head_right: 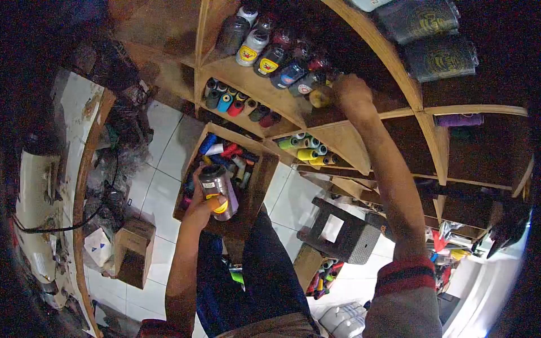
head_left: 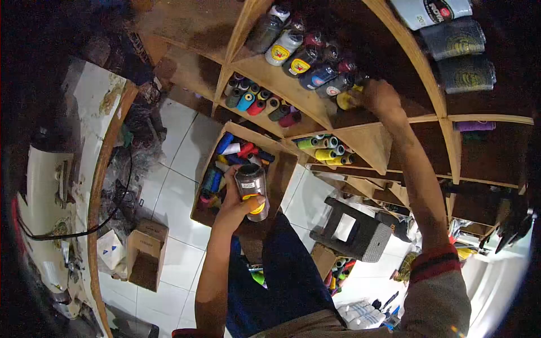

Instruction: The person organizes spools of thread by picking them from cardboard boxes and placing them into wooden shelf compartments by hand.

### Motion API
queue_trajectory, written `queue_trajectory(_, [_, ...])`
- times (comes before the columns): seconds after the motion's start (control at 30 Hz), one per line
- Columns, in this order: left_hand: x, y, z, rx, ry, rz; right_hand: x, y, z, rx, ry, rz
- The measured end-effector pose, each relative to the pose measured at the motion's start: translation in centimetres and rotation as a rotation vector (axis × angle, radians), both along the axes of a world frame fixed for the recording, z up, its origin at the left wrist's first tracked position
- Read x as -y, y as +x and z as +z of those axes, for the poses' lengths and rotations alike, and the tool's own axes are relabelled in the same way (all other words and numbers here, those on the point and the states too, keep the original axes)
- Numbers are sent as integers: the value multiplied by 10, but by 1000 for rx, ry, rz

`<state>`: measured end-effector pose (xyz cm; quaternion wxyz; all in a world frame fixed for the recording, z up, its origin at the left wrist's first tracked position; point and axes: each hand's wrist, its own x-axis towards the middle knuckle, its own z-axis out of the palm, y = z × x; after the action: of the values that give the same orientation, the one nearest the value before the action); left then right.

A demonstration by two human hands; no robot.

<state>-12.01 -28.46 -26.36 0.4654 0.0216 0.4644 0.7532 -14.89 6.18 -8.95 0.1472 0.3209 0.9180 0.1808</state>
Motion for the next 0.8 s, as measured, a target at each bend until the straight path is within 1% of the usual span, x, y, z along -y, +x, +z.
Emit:
queue_trajectory(0.03, [3,0,-1,-6,-8,9,-2,-5,-7,-32,11,-38])
queue_trajectory(0.07, [5,2,-7,-18,19,34,-23,4,-21,-12,35,94])
queue_trajectory(0.17, [17,1,-5,-54,-5,48,-53,1,-44,90,-37,90])
queue_trajectory(0.2, [21,4,-8,-11,14,70,-48,-3,-42,149,-42,100])
queue_trajectory(0.27, [26,5,-14,-38,27,77,-38,-10,-35,264,-45,116])
queue_trajectory(0.3, [27,5,-15,-52,37,80,-43,-10,-36,290,-83,146])
queue_trajectory(0.37, [28,8,-14,2,32,77,-55,-11,-41,338,-158,206])
queue_trajectory(0.4, [28,8,-14,29,28,74,-31,-19,-24,339,-167,66])
queue_trajectory(0.5, [25,9,-17,-15,27,96,-37,-21,-25,206,-142,-43])
queue_trajectory(0.6, [22,5,-11,24,60,79,-33,-15,-24,143,-132,80])
queue_trajectory(0.7, [15,5,-16,58,73,105,-16,-13,-9,141,-195,17])
queue_trajectory(0.73, [13,4,-16,49,33,106,-9,-11,-9,95,-187,32])
queue_trajectory(0.8, [6,3,-14,130,84,134,9,-1,-8,-2,-177,61])
